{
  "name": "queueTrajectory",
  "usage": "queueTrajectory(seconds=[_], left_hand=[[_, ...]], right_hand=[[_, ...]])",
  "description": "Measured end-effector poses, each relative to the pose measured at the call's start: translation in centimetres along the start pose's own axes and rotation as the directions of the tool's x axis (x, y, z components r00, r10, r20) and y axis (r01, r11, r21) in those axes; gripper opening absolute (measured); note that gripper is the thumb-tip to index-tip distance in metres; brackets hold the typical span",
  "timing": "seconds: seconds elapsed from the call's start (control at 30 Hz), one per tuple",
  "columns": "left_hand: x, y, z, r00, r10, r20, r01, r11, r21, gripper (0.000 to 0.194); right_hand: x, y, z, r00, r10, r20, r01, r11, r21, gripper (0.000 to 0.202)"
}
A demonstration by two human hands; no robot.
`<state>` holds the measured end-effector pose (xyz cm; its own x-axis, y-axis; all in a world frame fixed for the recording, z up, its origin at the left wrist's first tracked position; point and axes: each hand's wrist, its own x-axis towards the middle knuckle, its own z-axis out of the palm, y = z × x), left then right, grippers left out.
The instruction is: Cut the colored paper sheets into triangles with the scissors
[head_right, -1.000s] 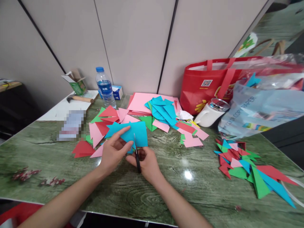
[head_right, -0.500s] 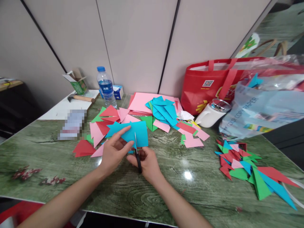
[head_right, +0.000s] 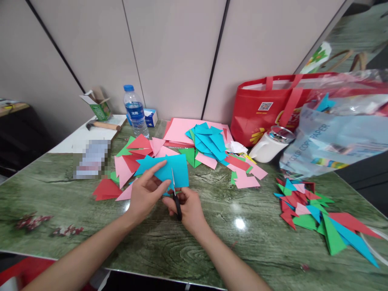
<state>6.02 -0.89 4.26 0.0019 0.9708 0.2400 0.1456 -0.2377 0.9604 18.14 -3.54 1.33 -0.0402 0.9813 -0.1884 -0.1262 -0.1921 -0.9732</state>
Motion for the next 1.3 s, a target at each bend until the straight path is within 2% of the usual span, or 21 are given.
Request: queueTrajectory(seconds=[0.17,0.3,0.5,0.6,0.73,0.87,1.03,1.17,1.3], left_hand=[[0.0,-0.1,0.0,1.0,-0.024,0.007,0.024,1.0,0.01,0.046],[0.1,-0.5,0.1,0.999,-0.042,0.028,0.043,0.998,-0.047,0.051],[0.7,-0.5,-0.6,0.996,-0.047,-0.072,0.046,0.999,-0.013,0.055],[1.0,-0.1,-0.9,0.996,-0.028,-0.08,0.025,0.999,-0.037,0.055],[1.3,0.3,-1.0,0.996,-0.034,-0.079,0.027,0.996,-0.087,0.051],[1.6,0.2,-1.1,0.997,-0.069,-0.022,0.065,0.986,-0.154,0.053],[1.9,0.2,-1.4,0.994,-0.106,0.003,0.104,0.975,-0.199,0.056],[1.9,0.4,-1.4,0.987,-0.131,0.091,0.151,0.953,-0.263,0.059],[2.0,0.3,-1.4,0.975,-0.184,0.127,0.215,0.924,-0.317,0.061]], right_hand=[[0.1,0.2,-0.1,0.999,-0.031,0.011,0.031,0.999,-0.007,0.042],[0.2,0.4,-0.2,0.996,-0.085,0.009,0.085,0.996,0.01,0.045],[-0.2,0.5,-0.1,0.989,-0.023,0.145,0.019,0.999,0.033,0.05],[-0.4,0.1,-0.3,0.98,-0.045,0.192,0.039,0.999,0.034,0.048],[-0.7,-0.3,-0.7,0.945,-0.096,0.313,0.096,0.995,0.016,0.042],[-0.6,-0.2,-0.9,0.927,-0.089,0.364,0.085,0.996,0.028,0.063],[-0.4,-0.1,-1.0,0.946,-0.094,0.311,0.093,0.995,0.018,0.059],[-0.2,-0.3,-1.2,0.932,-0.109,0.345,0.108,0.994,0.023,0.08],[0.0,-0.1,-1.3,0.942,-0.086,0.324,0.084,0.996,0.021,0.077]])
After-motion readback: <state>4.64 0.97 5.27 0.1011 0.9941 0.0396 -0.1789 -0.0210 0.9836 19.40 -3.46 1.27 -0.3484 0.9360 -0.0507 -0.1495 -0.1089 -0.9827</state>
